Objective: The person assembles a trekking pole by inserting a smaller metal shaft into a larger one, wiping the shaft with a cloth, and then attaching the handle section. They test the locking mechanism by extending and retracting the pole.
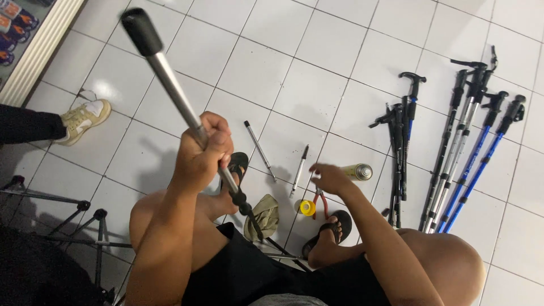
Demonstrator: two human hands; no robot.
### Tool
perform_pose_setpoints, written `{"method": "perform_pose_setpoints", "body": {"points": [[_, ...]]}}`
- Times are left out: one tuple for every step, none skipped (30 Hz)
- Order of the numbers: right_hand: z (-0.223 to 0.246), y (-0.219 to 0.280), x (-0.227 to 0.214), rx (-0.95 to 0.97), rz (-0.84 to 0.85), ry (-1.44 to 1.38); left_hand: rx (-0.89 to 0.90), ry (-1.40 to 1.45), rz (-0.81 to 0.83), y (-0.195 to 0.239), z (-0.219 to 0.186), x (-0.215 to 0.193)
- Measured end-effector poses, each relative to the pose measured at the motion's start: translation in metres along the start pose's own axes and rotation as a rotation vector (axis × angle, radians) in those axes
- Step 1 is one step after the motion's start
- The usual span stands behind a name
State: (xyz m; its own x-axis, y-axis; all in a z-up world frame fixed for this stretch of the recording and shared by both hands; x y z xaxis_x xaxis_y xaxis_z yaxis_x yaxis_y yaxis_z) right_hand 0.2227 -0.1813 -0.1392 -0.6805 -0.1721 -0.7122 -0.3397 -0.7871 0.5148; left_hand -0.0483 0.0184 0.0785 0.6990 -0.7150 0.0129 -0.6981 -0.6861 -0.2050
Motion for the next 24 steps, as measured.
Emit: {"method": "perform_pose_setpoints", "body": {"points": [[-0.006,-0.008,0.025,-0.009,0.243,0.049,0.015,0.086,-0.043,0.005,-0.006,-0.008],[-0.011,-0.016,0.050,-0.018,0.486,0.099,0.031,0.172,-0.087,0.009,-0.011,-0.016],[-0.021,-0.024,0.063,-0.021,0.502,0.106,0.022,0.172,-0.102,0.013,-0.007,-0.022],[-0.031,-0.032,0.077,0.007,0.556,0.173,0.034,0.294,-0.104,0.016,-0.004,-0.027],[-0.040,-0.044,0.088,0.029,0.610,0.247,0.052,0.415,-0.113,0.018,-0.001,-0.033],[-0.052,-0.065,0.106,0.021,0.626,0.262,0.049,0.414,-0.135,0.019,0.006,-0.038],[-0.067,-0.083,0.126,0.052,0.532,0.257,0.048,0.386,-0.145,0.021,0.013,-0.043],[-0.082,-0.101,0.146,0.081,0.438,0.253,0.046,0.358,-0.155,0.023,0.022,-0.047],[-0.085,-0.113,0.161,0.079,0.466,0.256,0.025,0.356,-0.174,0.022,0.024,-0.050],[-0.089,-0.125,0.175,0.107,0.397,0.209,0.059,0.329,-0.192,0.021,0.026,-0.051],[-0.091,-0.138,0.190,0.138,0.323,0.157,0.094,0.300,-0.203,0.017,0.028,-0.054],[-0.084,-0.139,0.204,0.139,0.346,0.154,0.073,0.296,-0.213,0.017,0.030,-0.056],[-0.078,-0.143,0.214,0.118,0.379,0.172,0.065,0.297,-0.228,0.016,0.031,-0.057],[-0.071,-0.146,0.223,0.096,0.412,0.189,0.057,0.298,-0.244,0.015,0.033,-0.058],[-0.063,-0.150,0.227,0.098,0.429,0.188,0.041,0.297,-0.252,0.013,0.030,-0.059],[-0.055,-0.152,0.230,0.128,0.416,0.181,0.033,0.292,-0.266,0.012,0.027,-0.059],[-0.048,-0.154,0.234,0.162,0.403,0.171,0.024,0.287,-0.275,0.011,0.025,-0.058],[-0.040,-0.155,0.236,0.167,0.419,0.166,0.006,0.287,-0.277,0.008,0.019,-0.056],[-0.031,-0.159,0.238,0.224,0.402,0.136,-0.077,0.322,-0.286,0.005,0.014,-0.054],[-0.021,-0.162,0.240,0.281,0.385,0.106,-0.160,0.356,-0.294,0.002,0.008,-0.053],[-0.010,-0.163,0.238,0.280,0.396,0.102,-0.171,0.351,-0.297,0.001,0.012,-0.051],[0.000,-0.162,0.236,0.343,0.378,0.063,-0.188,0.336,-0.292,0.000,0.015,-0.050],[0.012,-0.165,0.234,0.399,0.356,0.027,-0.199,0.317,-0.290,0.000,0.018,-0.049],[0.005,-0.166,0.244,0.391,0.364,0.024,-0.202,0.307,-0.296,-0.003,0.020,-0.045]]}}
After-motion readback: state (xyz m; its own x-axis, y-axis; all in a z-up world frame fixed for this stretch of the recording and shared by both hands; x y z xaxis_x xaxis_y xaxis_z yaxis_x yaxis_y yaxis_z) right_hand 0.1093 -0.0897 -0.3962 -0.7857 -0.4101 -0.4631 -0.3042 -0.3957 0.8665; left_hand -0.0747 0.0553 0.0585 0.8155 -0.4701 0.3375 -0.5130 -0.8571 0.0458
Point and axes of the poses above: each hand's wrist, its own y-axis away from the middle knuckle, its own x-axis out of the palm, z = x × y, the point moved 1 cm from there along -y, towards the middle knuckle, and after that the axes turned 3 degrees about y, right-handed, at the moved point
